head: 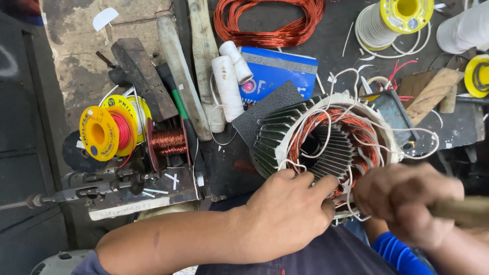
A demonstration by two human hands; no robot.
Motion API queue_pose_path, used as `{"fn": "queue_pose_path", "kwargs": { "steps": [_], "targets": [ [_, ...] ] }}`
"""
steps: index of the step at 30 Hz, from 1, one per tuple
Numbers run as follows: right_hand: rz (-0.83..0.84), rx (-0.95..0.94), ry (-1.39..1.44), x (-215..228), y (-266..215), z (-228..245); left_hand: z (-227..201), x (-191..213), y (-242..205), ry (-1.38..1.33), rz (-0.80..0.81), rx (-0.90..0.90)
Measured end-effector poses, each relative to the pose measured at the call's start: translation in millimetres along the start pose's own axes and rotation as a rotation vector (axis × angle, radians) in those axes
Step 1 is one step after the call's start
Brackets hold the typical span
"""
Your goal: Compacting and seating copper wire windings into the slots of an electric motor stator using a wooden tool and manual guidance.
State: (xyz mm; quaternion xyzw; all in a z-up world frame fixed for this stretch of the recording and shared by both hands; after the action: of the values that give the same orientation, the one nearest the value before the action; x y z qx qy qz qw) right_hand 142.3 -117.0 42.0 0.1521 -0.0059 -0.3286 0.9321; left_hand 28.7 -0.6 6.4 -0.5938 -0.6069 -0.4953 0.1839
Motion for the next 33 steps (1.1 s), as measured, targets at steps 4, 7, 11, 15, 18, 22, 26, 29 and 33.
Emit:
{"fn": "queue_pose_path", "kwargs": {
  "steps": [4,7,11,15,18,22,26,29,33],
  "targets": [
    [0.308,0.003,0.002,-17,15,26,1,0,0,-0.008,0.021,-0.007],
    [0.266,0.155,0.084,2,1,14,1,0,-1,0.004,-0.004,-0.023],
    [0.026,-0.109,0.242,28,19,-3,-1,1,-2,0.039,-0.031,-0.021],
    [0.153,-0.203,0.443,25,37,-11,-1,-1,-2,0.03,-0.021,-0.003],
    [0.169,-0.317,0.537,34,36,-25,-1,1,-2,0.033,-0.044,-0.008],
    [0.191,-0.306,0.514,25,37,-22,-1,0,-3,0.021,-0.049,-0.014],
    [0.09,-0.183,0.303,16,25,-13,2,1,-1,0.007,-0.033,-0.019],
    [-0.021,-0.087,0.097,9,3,-11,6,-1,-2,-0.032,-0.016,-0.035],
    [0.02,0.04,-0.057,-10,-3,8,9,-2,-1,-0.063,0.038,-0.072]
  ]
}}
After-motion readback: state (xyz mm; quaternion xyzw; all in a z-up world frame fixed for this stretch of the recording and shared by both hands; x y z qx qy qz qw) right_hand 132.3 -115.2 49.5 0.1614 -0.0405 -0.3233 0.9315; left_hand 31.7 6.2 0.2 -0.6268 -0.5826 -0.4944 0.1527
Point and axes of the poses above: each hand's wrist, its own y-axis towards the middle knuckle, its own x-axis out of the back of the hand, z = x × y, the point moved 3 cm from there along y, towards the middle knuckle, and after that the axes turned 6 degrees about -z, right-handed, at the moved point
